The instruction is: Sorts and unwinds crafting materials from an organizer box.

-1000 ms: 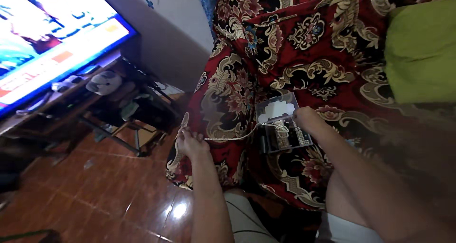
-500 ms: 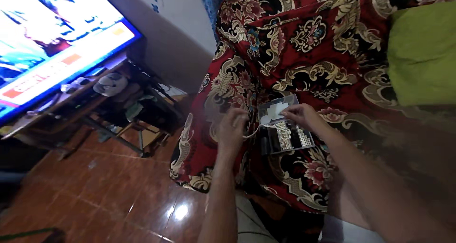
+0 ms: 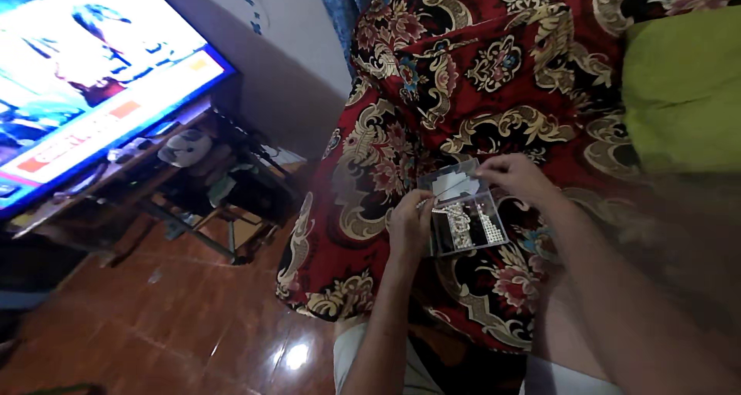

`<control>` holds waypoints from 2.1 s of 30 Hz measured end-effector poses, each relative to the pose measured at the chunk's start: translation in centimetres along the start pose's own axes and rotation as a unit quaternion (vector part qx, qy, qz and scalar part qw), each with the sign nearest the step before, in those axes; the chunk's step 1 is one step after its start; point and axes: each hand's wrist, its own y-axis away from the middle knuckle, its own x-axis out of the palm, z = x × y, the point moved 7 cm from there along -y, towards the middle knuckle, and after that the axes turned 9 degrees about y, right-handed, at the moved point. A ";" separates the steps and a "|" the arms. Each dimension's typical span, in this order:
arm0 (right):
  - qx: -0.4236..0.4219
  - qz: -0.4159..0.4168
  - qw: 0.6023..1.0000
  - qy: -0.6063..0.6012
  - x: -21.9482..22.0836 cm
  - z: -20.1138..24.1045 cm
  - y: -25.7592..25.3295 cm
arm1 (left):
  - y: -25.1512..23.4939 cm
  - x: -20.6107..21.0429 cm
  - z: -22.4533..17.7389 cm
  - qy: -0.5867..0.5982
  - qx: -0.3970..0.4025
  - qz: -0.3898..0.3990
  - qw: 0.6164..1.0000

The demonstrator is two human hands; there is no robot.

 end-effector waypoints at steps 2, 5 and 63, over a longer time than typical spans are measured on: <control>-0.010 -0.112 0.994 -0.006 -2.9 0.0 0.4 | 0.1 0.1 0.4 0.021 -0.005 -0.007 1.000; -0.061 -0.281 0.957 0.033 -6.3 0.0 1.4 | 0.4 0.9 0.7 0.059 -0.025 0.006 0.998; 0.094 0.273 0.942 -0.173 8.2 0.0 1.8 | -0.5 1.2 -0.5 0.084 -0.038 0.082 0.992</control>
